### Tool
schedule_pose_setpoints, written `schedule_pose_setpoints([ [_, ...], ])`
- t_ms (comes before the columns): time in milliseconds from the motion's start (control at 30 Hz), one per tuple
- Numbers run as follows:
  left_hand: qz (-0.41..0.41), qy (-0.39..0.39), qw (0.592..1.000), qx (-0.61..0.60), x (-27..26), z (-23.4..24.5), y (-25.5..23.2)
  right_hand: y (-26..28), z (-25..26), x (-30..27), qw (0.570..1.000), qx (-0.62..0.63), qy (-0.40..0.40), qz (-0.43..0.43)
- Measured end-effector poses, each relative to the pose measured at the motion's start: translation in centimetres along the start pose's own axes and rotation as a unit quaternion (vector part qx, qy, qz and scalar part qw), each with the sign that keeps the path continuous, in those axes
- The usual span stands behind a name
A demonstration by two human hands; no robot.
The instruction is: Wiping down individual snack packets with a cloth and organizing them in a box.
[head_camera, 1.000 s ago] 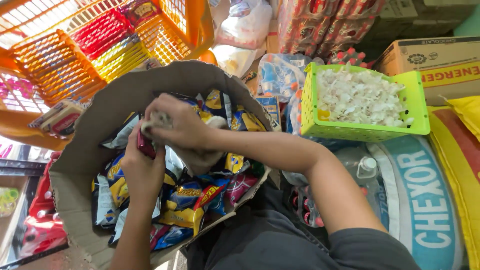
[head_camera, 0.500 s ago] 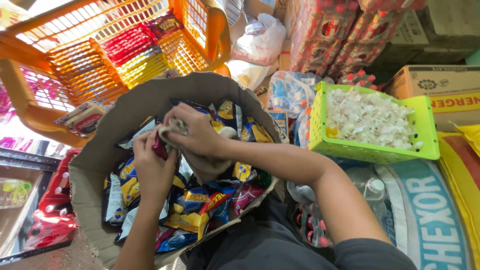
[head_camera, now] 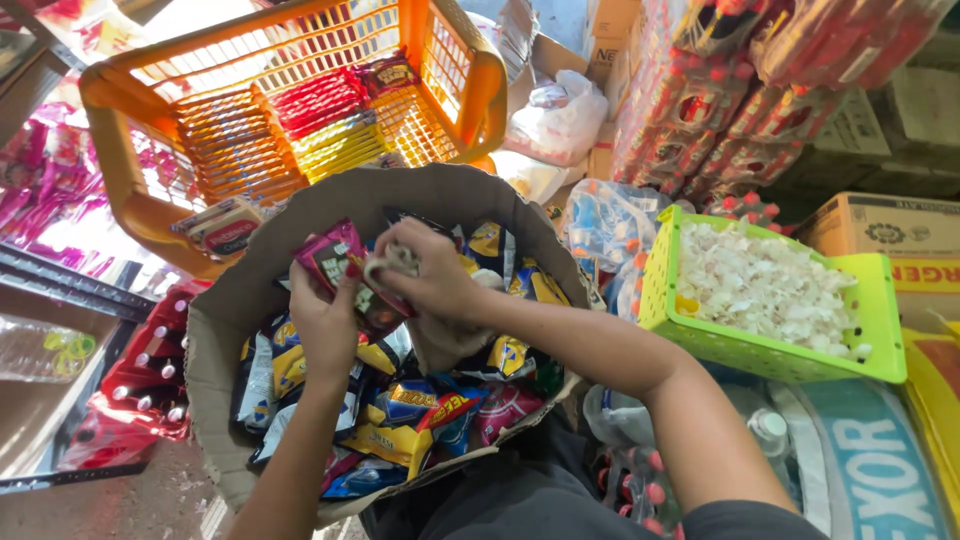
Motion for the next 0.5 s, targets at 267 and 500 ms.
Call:
schedule_pose_setpoints([
  [267, 0.096, 0.028, 0.994, -0.037, 0.5, 0.8, 8.3, 0.8, -1.4, 0.0, 0.997, 0.020, 0.052, 0.050],
  [500, 0.066, 0.036, 0.992, -0.105, 0.7, -1.7, 7.7, -1.1, -0.6, -0.2, 0.996, 0.070, 0.021, -0.048],
])
Point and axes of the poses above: each hand's wrist, its own x-axis towards the middle knuckle, its own z-axis out of the back of the hand, y = z × x, the point moved 7 cm from there along x, towards the middle knuckle, and after that the axes turned 2 degrees about -y, right-handed, at the moved point
